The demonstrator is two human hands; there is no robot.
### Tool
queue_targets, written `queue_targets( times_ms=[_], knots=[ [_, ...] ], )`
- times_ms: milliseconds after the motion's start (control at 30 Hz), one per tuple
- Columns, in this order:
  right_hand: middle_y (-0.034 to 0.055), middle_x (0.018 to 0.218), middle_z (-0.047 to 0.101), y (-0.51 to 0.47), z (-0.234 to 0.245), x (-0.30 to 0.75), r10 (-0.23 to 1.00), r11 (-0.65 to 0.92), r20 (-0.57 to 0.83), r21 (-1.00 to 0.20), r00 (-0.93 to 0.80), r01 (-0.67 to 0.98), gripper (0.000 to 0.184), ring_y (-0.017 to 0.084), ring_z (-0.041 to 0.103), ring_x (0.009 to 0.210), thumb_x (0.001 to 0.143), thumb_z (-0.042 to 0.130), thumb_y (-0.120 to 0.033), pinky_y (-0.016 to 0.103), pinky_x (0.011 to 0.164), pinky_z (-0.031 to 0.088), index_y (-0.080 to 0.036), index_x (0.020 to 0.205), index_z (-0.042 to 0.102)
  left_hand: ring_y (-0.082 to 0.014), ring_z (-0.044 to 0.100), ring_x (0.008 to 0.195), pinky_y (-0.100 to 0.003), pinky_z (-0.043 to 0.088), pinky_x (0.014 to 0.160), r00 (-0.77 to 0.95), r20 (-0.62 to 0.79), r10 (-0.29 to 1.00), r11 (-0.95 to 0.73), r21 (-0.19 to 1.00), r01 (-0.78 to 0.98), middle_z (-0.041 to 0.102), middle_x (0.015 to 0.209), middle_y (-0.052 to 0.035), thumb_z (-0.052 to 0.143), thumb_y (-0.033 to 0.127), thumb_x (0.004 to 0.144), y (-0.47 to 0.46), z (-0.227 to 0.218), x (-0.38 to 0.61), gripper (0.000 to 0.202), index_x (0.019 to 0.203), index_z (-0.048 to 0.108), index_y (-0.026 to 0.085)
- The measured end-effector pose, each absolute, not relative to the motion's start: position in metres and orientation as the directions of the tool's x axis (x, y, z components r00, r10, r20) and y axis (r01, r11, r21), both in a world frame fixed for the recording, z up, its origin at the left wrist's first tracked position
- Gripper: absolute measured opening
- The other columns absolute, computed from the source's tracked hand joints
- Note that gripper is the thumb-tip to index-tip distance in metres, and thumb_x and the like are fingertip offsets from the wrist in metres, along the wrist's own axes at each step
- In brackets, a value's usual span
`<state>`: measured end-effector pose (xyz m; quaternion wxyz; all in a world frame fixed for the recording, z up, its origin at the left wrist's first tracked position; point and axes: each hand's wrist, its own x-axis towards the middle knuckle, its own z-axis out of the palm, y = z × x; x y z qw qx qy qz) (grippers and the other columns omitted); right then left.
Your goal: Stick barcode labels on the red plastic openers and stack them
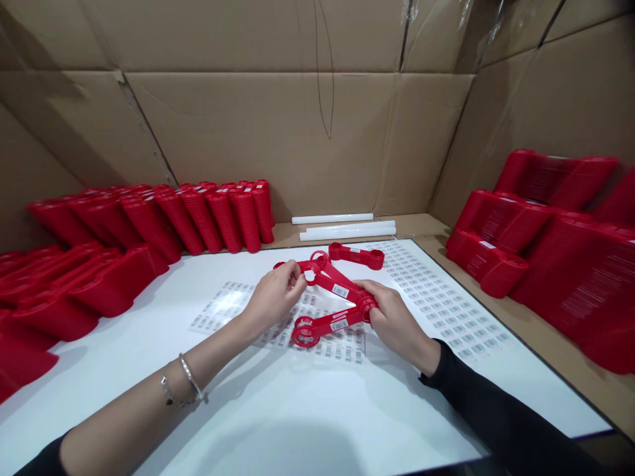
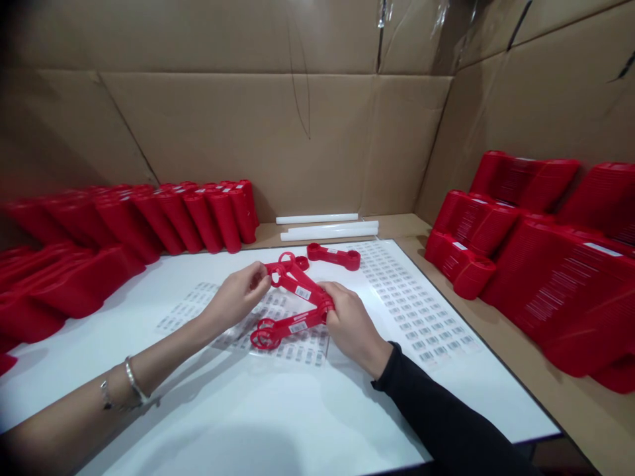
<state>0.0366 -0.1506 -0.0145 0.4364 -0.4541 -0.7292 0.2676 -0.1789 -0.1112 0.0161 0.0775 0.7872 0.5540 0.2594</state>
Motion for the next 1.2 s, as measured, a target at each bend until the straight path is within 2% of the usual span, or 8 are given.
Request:
queue_targets(
  times_ms=[233, 533, 667, 800, 900, 1000, 1100, 1200],
  knots=[
    [0.0049, 0.108, 0.065, -0.15, -0.016, 0.038, 0.905, 0.426, 0.379, -0.788, -0.195, 0.445, 0.056, 0.019, 0.059, 0.097, 0.064, 0.035, 0.003, 0.03, 0.081, 0.046, -0.019, 0.109, 0.061, -0.0196, 0.055, 0.062, -0.028, 0.031, 0.051, 0.328, 0.256, 0.909, -0.39, 0.251, 0.886, 0.061, 0.07, -0.0019, 0.041, 0.03, 0.081, -0.112, 0.013, -0.179, 0.015, 0.076, 0.051, 0.02],
    [0.0056, 0.11, 0.065, -0.149, -0.018, 0.037, 0.903, 0.429, 0.378, -0.782, -0.202, 0.453, 0.061, 0.019, 0.059, 0.098, 0.06, 0.035, 0.003, 0.03, 0.083, 0.046, -0.018, 0.111, 0.06, -0.0206, 0.06, 0.085, -0.029, 0.044, 0.069, 0.346, 0.321, 0.881, -0.453, 0.365, 0.814, 0.062, 0.107, -0.0071, 0.041, 0.016, 0.078, -0.119, 0.016, -0.175, 0.043, 0.121, 0.04, 0.019],
    [0.0051, 0.109, 0.064, -0.15, -0.016, 0.037, 0.889, 0.456, 0.417, -0.782, -0.186, 0.425, 0.06, 0.019, 0.058, 0.099, 0.061, 0.035, 0.003, 0.03, 0.084, 0.046, -0.018, 0.111, 0.06, -0.0223, 0.059, 0.068, -0.03, 0.038, 0.057, 0.277, 0.257, 0.926, -0.34, 0.246, 0.908, 0.063, 0.086, -0.0063, 0.04, 0.025, 0.081, -0.121, 0.016, -0.175, 0.023, 0.102, 0.047, 0.018],
    [0.0045, 0.108, 0.064, -0.151, -0.015, 0.037, 0.874, 0.485, 0.452, -0.782, -0.178, 0.392, 0.06, 0.019, 0.058, 0.1, 0.062, 0.034, 0.003, 0.03, 0.084, 0.046, -0.02, 0.111, 0.06, -0.0222, 0.055, 0.06, -0.028, 0.03, 0.051, 0.384, 0.029, 0.923, -0.383, 0.155, 0.911, 0.059, 0.066, -0.0048, 0.036, 0.027, 0.083, -0.12, 0.012, -0.177, 0.017, 0.073, 0.049, 0.02],
    [0.0049, 0.109, 0.063, -0.15, -0.015, 0.038, 0.876, 0.479, 0.452, -0.78, -0.168, 0.402, 0.059, 0.019, 0.057, 0.101, 0.062, 0.035, 0.003, 0.03, 0.084, 0.046, -0.019, 0.111, 0.059, -0.021, 0.055, 0.064, -0.028, 0.034, 0.055, 0.552, -0.094, 0.829, -0.525, 0.209, 0.825, 0.06, 0.071, -0.0049, 0.038, 0.023, 0.081, -0.124, 0.014, -0.177, 0.016, 0.073, 0.052, 0.021],
    [0.0051, 0.111, 0.064, -0.15, -0.016, 0.037, 0.879, 0.476, 0.434, -0.788, -0.196, 0.391, 0.058, 0.019, 0.058, 0.099, 0.063, 0.036, 0.003, 0.029, 0.081, 0.047, -0.018, 0.112, 0.059, -0.0187, 0.056, 0.068, -0.027, 0.038, 0.06, 0.693, -0.188, 0.696, -0.599, 0.379, 0.705, 0.062, 0.081, -0.0038, 0.042, 0.017, 0.075, -0.127, 0.027, -0.179, 0.016, 0.075, 0.057, 0.021],
    [0.0047, 0.112, 0.064, -0.151, -0.016, 0.037, 0.872, 0.489, 0.425, -0.789, -0.245, 0.371, 0.06, 0.019, 0.058, 0.098, 0.061, 0.035, 0.003, 0.029, 0.081, 0.046, -0.019, 0.111, 0.06, -0.0179, 0.058, 0.074, -0.027, 0.042, 0.067, 0.749, -0.268, 0.605, -0.532, 0.564, 0.632, 0.064, 0.087, -0.002, 0.043, 0.015, 0.072, -0.122, 0.042, -0.186, 0.023, 0.081, 0.063, 0.022],
    [0.005, 0.111, 0.064, -0.151, -0.015, 0.038, 0.875, 0.482, 0.423, -0.797, -0.234, 0.364, 0.062, 0.018, 0.059, 0.097, 0.059, 0.034, 0.004, 0.029, 0.08, 0.046, -0.018, 0.111, 0.06, -0.0192, 0.059, 0.088, -0.029, 0.044, 0.079, 0.725, -0.244, 0.645, -0.453, 0.641, 0.619, 0.066, 0.099, -0.003, 0.042, 0.018, 0.076, -0.111, 0.043, -0.195, 0.029, 0.095, 0.064, 0.022]
  ],
)
